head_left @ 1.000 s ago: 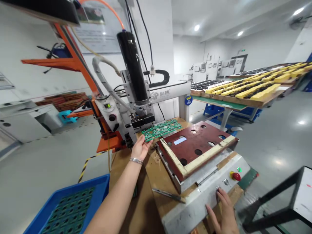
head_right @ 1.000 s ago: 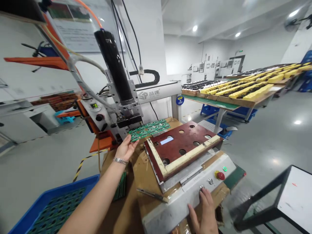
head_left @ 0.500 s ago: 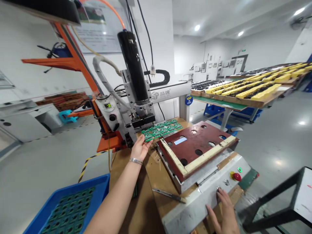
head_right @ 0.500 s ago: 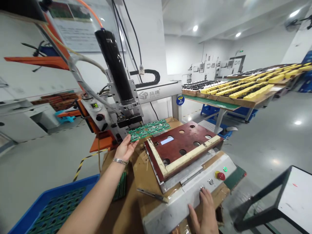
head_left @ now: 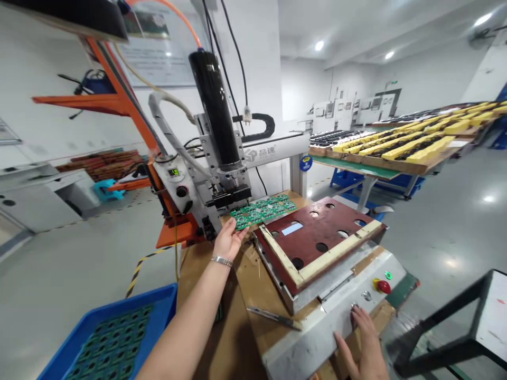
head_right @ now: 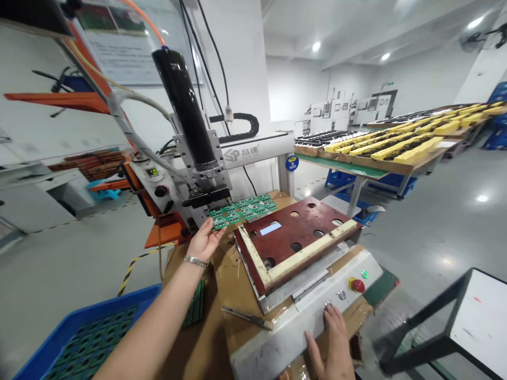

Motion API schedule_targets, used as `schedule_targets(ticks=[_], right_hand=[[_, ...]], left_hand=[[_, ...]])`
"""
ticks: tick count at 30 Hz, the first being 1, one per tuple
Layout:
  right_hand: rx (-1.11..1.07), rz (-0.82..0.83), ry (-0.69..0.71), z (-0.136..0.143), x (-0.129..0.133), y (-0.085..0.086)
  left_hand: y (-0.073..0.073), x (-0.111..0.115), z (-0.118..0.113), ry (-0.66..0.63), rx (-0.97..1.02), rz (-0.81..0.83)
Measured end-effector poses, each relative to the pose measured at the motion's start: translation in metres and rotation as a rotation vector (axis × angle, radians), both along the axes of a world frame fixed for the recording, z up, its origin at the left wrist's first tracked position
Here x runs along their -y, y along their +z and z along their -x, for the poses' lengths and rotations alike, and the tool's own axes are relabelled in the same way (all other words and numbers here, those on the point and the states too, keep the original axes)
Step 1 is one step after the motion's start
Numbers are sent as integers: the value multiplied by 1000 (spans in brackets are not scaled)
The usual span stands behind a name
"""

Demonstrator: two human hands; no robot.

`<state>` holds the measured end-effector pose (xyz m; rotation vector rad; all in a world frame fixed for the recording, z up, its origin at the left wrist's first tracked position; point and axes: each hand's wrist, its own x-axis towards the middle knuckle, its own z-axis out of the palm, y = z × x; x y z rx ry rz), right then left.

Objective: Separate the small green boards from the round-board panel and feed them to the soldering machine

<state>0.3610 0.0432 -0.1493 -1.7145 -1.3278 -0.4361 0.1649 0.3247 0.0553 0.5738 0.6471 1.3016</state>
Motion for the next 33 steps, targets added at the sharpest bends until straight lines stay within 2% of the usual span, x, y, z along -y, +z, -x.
schedule_targets(ticks=[12, 23, 33], right_hand=[[12, -5, -7, 0, -1, 2], [-20, -5, -9, 0, -1, -4], [-23, -21, -11, 2, -3, 2]], left_hand=[[2, -4, 1, 24, 9, 7], [-2, 0, 6, 16, -3, -2], [0, 0, 3, 3, -12, -5]])
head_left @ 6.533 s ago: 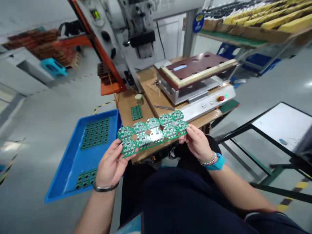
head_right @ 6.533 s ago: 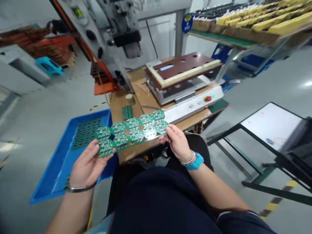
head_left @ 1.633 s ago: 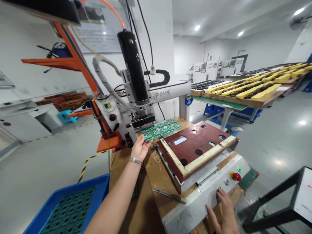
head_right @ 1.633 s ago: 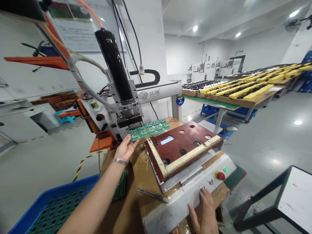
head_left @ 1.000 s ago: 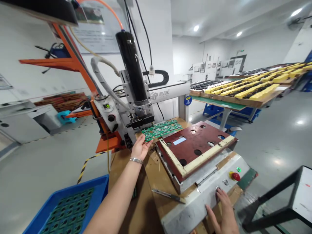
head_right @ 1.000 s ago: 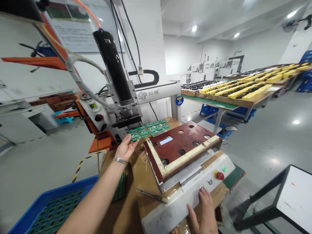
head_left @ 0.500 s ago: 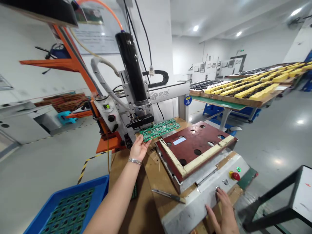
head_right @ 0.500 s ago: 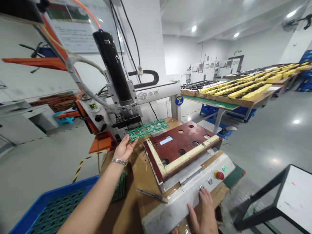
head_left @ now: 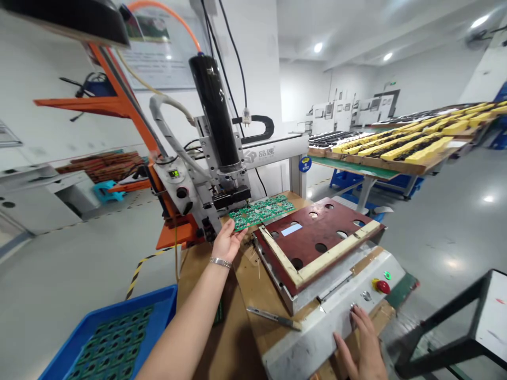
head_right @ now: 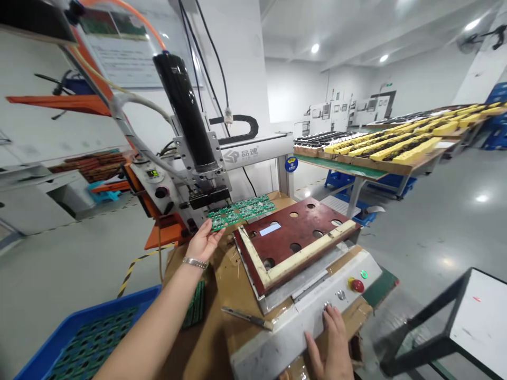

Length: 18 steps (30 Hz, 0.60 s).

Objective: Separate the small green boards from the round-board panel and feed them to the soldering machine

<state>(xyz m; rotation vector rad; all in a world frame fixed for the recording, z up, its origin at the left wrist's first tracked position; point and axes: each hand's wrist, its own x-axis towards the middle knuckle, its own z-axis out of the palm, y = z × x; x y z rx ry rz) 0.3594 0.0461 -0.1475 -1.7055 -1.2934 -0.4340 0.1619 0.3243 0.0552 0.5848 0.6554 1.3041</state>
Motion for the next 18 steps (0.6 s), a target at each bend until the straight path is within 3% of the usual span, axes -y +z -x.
schedule_targets(ticks=[6, 18], right_hand=[[-8, 0, 16, 1, 1, 0], [-12, 17, 6, -1, 1, -3]], left_hand=[[-1, 1, 3, 15, 2, 13], [-7, 9, 31, 73, 4, 0]])
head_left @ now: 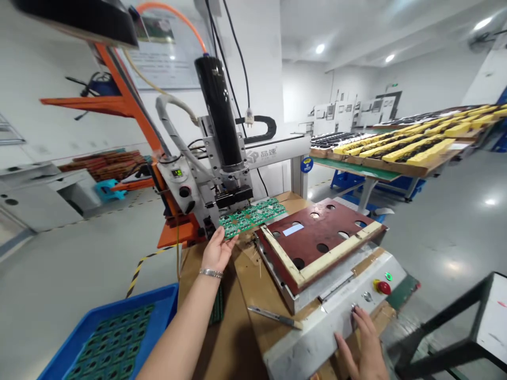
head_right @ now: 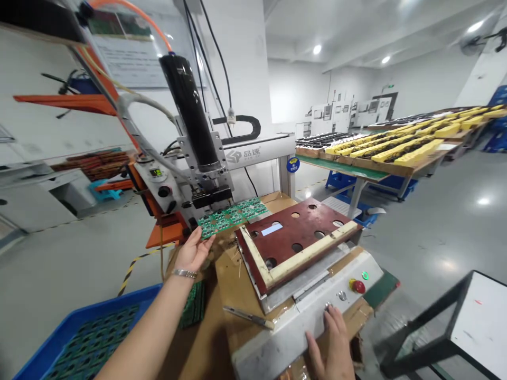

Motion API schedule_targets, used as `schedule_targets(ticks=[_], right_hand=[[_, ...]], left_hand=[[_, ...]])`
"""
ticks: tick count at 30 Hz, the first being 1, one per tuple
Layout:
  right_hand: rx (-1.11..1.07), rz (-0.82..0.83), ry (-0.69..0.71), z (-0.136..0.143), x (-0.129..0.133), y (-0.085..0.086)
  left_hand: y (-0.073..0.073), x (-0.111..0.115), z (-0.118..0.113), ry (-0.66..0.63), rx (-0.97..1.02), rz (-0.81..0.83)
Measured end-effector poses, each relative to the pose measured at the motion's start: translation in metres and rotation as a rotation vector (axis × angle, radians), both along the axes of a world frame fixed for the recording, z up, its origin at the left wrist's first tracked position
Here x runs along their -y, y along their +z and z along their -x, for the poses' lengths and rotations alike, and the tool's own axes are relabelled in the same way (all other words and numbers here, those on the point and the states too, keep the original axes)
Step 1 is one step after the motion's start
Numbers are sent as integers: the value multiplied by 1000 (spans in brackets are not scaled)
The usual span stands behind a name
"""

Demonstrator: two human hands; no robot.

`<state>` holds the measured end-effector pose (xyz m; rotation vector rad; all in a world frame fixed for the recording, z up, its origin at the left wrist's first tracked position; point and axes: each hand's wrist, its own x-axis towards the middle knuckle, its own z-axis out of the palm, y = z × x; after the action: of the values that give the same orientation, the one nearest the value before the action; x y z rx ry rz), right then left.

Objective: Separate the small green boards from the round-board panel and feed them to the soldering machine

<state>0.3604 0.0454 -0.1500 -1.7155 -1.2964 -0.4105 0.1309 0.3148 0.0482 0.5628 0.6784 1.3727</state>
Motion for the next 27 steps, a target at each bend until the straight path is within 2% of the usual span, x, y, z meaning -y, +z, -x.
schedule_targets(ticks=[9, 27], right_hand=[[22, 24, 0, -4, 2, -4], [4, 25, 6, -2, 2, -1]], left_hand=[[1, 1, 7, -8, 4, -31], [3, 0, 1, -28, 4, -55]])
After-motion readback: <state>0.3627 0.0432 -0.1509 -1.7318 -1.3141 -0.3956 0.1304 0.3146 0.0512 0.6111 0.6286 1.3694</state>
